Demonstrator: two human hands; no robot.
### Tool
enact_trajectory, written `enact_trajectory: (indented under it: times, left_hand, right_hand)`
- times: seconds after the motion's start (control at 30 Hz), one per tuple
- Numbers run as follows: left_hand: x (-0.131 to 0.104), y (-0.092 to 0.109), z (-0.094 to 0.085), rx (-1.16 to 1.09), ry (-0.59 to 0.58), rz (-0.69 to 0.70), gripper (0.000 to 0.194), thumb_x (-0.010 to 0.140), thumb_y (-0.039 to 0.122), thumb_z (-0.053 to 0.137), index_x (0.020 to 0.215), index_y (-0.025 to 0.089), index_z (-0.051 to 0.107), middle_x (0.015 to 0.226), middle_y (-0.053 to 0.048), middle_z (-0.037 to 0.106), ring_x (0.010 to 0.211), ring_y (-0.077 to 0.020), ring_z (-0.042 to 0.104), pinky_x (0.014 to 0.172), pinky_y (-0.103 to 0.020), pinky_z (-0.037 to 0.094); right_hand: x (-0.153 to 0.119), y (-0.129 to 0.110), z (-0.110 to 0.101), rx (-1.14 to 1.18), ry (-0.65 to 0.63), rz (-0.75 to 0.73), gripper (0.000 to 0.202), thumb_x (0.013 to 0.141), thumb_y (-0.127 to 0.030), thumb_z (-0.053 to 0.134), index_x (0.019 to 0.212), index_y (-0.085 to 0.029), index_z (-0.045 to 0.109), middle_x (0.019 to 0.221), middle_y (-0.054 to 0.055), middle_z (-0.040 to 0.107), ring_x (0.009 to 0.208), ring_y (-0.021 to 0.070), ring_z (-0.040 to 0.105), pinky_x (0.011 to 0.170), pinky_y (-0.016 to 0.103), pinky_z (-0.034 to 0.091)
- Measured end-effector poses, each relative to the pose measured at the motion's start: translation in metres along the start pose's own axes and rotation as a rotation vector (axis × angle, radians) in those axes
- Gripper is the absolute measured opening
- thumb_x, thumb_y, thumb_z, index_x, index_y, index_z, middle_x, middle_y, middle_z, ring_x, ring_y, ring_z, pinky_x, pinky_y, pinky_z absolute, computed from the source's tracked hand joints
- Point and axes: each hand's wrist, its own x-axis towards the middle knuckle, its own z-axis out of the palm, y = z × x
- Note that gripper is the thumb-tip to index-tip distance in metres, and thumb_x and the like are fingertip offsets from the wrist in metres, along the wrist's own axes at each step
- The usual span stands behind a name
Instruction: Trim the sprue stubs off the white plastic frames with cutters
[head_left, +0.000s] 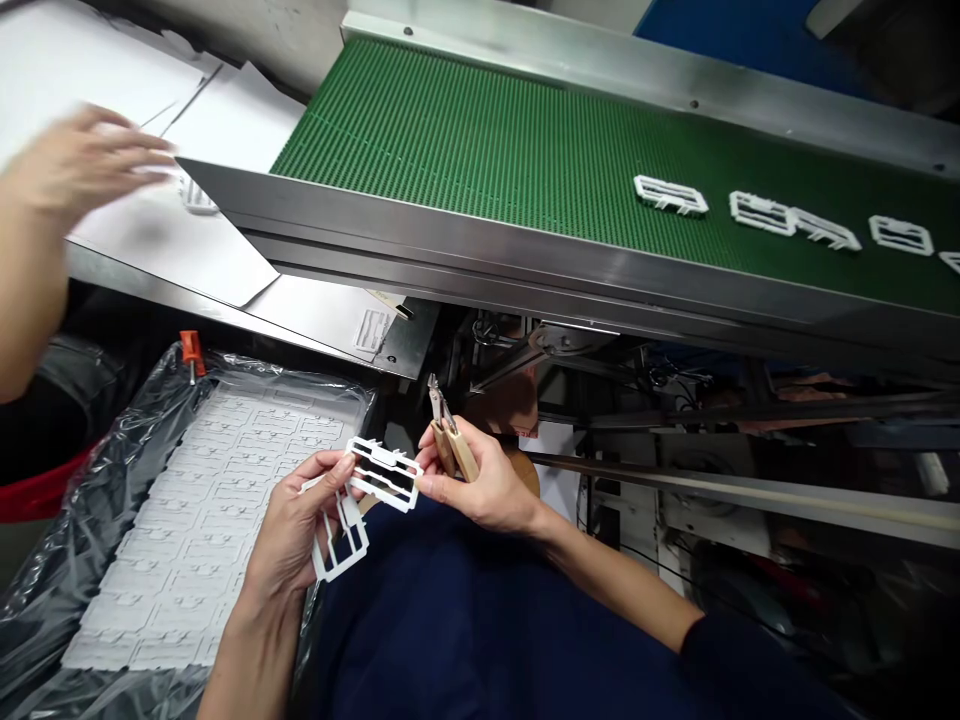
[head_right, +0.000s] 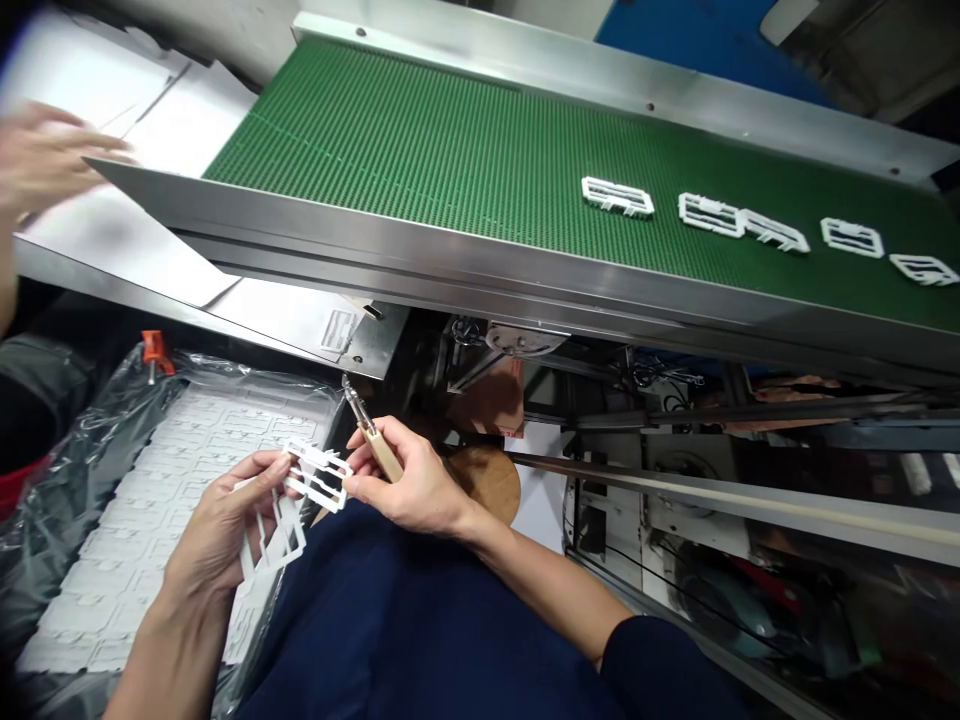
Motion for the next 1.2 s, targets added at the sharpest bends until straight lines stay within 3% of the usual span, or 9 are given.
enact_trajectory:
  times: [0.13, 0.27, 0.6, 0.73, 1.0, 1.2]
  left_hand:
    - [-0.002, 0.001, -0.001, -0.070, 0.007, 0.039, 0.026, 0.062, 0.022, 0.079, 0.081, 0.015, 0.063, 0.058, 0.000, 0.061, 0.048, -0.0095, 0.055, 0.041, -0.014, 0.046]
    - [-0.006, 0.003, -0.001, -0.160, -0.071, 0.067, 0.024, 0.068, 0.022, 0.075, 0.088, 0.012, 0.065, 0.069, -0.002, 0.062, 0.056, -0.0095, 0.058, 0.047, -0.013, 0.049]
    - [-0.010, 0.002, 0.001, -0.191, -0.149, 0.107, 0.017, 0.084, 0.026, 0.058, 0.089, 0.011, 0.063, 0.073, -0.005, 0.062, 0.058, -0.0128, 0.059, 0.046, -0.017, 0.049]
    - [-0.011, 0.003, -0.001, -0.122, -0.145, 0.131, 0.012, 0.082, 0.026, 0.061, 0.085, 0.014, 0.061, 0.070, -0.003, 0.062, 0.057, -0.0115, 0.058, 0.047, -0.016, 0.048]
    - [-0.011, 0.011, -0.003, 0.115, -0.082, 0.175, 0.021, 0.075, 0.033, 0.070, 0.082, 0.016, 0.061, 0.065, 0.001, 0.060, 0.051, -0.0076, 0.052, 0.047, -0.014, 0.043]
    - [-0.012, 0.016, -0.010, 0.343, -0.065, 0.272, 0.022, 0.075, 0.034, 0.070, 0.087, 0.017, 0.061, 0.074, 0.000, 0.064, 0.065, -0.0111, 0.058, 0.060, -0.019, 0.045]
  right_hand:
    - [0.003, 0.003, -0.001, -0.015, 0.077, -0.026, 0.030, 0.068, -0.021, 0.070, 0.092, -0.018, 0.052, 0.080, -0.001, 0.055, 0.068, 0.0101, 0.051, 0.066, 0.024, 0.045]
    - [0.006, 0.008, -0.005, -0.052, 0.178, -0.013, 0.030, 0.069, -0.024, 0.070, 0.092, -0.018, 0.052, 0.081, 0.000, 0.056, 0.073, 0.0121, 0.053, 0.068, 0.025, 0.045]
    - [0.005, 0.016, -0.007, -0.071, 0.137, -0.012, 0.027, 0.074, -0.023, 0.066, 0.096, -0.019, 0.051, 0.081, 0.000, 0.053, 0.071, 0.0103, 0.051, 0.062, 0.021, 0.043]
    - [0.004, 0.017, -0.007, -0.084, 0.123, -0.032, 0.024, 0.076, -0.022, 0.064, 0.096, -0.020, 0.051, 0.081, -0.001, 0.053, 0.069, 0.0092, 0.050, 0.061, 0.020, 0.043]
    - [0.000, 0.019, -0.009, -0.120, 0.127, -0.055, 0.022, 0.078, -0.022, 0.062, 0.096, -0.020, 0.050, 0.080, -0.002, 0.051, 0.066, 0.0084, 0.048, 0.059, 0.020, 0.042]
    - [-0.002, 0.018, -0.008, -0.132, 0.130, -0.063, 0.022, 0.079, -0.023, 0.060, 0.096, -0.020, 0.048, 0.080, -0.002, 0.050, 0.064, 0.0087, 0.047, 0.058, 0.021, 0.041]
